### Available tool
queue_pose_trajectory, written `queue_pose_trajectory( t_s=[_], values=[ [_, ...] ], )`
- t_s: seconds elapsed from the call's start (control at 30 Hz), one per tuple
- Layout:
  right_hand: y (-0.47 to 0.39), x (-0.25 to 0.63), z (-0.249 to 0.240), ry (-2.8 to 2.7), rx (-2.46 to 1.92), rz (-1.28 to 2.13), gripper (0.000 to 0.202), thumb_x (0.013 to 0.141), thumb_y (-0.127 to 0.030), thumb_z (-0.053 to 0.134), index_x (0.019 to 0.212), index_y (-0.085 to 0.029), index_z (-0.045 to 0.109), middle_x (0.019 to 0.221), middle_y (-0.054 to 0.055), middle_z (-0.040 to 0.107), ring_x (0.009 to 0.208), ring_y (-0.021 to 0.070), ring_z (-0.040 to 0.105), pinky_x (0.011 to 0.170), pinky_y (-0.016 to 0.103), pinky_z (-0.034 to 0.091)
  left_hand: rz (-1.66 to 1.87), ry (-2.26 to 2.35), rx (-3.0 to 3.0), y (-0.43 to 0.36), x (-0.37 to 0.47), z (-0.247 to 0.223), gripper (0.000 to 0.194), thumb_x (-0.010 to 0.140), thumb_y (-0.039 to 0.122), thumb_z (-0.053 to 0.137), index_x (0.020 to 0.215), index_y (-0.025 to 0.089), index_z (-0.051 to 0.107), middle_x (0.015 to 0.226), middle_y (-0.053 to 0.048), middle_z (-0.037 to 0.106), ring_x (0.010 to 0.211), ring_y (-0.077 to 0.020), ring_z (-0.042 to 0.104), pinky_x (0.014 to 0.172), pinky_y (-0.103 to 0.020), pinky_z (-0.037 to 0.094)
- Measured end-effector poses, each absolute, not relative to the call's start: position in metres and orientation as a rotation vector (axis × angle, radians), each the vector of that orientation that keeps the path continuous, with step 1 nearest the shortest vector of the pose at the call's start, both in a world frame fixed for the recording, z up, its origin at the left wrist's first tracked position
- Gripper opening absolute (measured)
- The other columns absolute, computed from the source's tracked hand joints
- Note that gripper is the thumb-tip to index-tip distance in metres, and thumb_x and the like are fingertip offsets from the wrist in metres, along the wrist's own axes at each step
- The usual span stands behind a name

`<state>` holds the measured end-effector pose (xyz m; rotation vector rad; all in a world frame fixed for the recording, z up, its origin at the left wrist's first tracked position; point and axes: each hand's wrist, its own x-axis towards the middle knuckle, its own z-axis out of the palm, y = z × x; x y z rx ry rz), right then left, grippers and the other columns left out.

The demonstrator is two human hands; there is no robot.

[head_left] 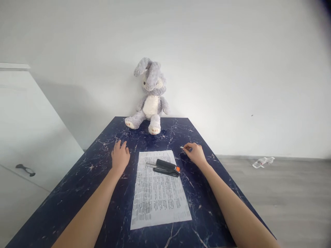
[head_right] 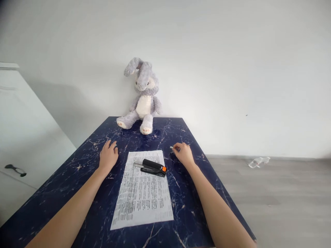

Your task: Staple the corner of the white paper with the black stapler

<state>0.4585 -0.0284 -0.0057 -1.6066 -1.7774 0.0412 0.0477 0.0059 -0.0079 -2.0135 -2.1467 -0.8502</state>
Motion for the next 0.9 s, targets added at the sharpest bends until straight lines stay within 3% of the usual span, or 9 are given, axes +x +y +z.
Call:
queue_pose_trajectory(
  t_s=[0.1,0.2,0.3,0.37,0.43,0.63,0.9],
  values=[
    [-0.028,0.458,-0.006,-1.795,-1.644,0.133,0.009,0.082,-0.022,0.068,0.079,-0.023,0.076,0.077,0.004,0.075,0.076,0.0226,0.069,0.079,0.034,0.051,-0.615,-2.202,-2.111,0.009,0.048,-0.016,0.046,0.102,0.022,0.041,0.143,0.017,0.062,0.159,-0.016,0.049,0.149,-0.0402,0.04,0.119,-0.067,0.033],
    [-0.033,0.449,0.005,-1.696,-1.558,0.267,0.004,0.077,-0.025,0.072,0.074,-0.023,0.074,0.078,0.004,0.074,0.077,0.0224,0.068,0.078,0.034,0.05,-0.595,-2.084,-2.142,0.008,0.052,-0.015,0.045,0.099,0.018,0.04,0.135,0.015,0.067,0.144,-0.017,0.062,0.134,-0.0361,0.056,0.114,-0.054,0.043],
    [-0.047,0.431,0.027,-1.377,-1.279,0.566,0.026,0.084,-0.046,0.071,0.073,-0.022,0.069,0.082,0.005,0.069,0.073,0.02,0.062,0.07,0.033,0.049,-0.609,-1.933,-2.192,0.007,0.053,-0.013,0.04,0.095,0.015,0.043,0.118,0.016,0.075,0.116,-0.016,0.071,0.107,-0.0333,0.065,0.098,-0.045,0.052],
    [-0.061,0.416,0.045,-1.212,-1.019,0.979,0.045,0.095,-0.058,0.055,0.071,-0.021,0.063,0.076,0.005,0.063,0.062,0.0173,0.053,0.059,0.032,0.045,-0.66,-1.849,-2.211,0.007,0.053,-0.014,0.035,0.093,0.015,0.044,0.107,0.018,0.076,0.102,-0.015,0.07,0.096,-0.0332,0.065,0.089,-0.045,0.053],
    [-0.074,0.401,0.059,-1.171,-0.813,1.269,0.051,0.098,-0.059,0.049,0.068,-0.021,0.062,0.073,0.005,0.057,0.059,0.0166,0.047,0.057,0.033,0.044,-0.74,-1.79,-2.234,0.008,0.056,-0.014,0.031,0.093,0.016,0.044,0.101,0.019,0.074,0.095,-0.014,0.069,0.089,-0.033,0.064,0.085,-0.046,0.053],
    [-0.089,0.383,0.066,-1.215,-0.716,1.453,0.054,0.099,-0.058,0.048,0.067,-0.02,0.068,0.076,0.008,0.056,0.062,0.0178,0.043,0.062,0.034,0.046,-1.29,-1.59,-2.411,-0.009,0.087,-0.001,0.031,0.103,0.025,0.043,0.122,0.02,0.067,0.116,-0.011,0.07,0.104,-0.0279,0.068,0.093,-0.04,0.054],
    [-0.085,0.384,0.059,-1.296,-0.603,1.441,0.053,0.106,-0.05,0.044,0.072,-0.018,0.071,0.073,0.006,0.053,0.063,0.0168,0.045,0.063,0.033,0.04,-1.582,-1.4,-2.641,-0.029,0.105,0.009,0.024,0.101,0.042,0.06,0.105,0.022,0.074,0.105,-0.004,0.074,0.09,-0.0202,0.071,0.089,-0.033,0.056]
  ],
)
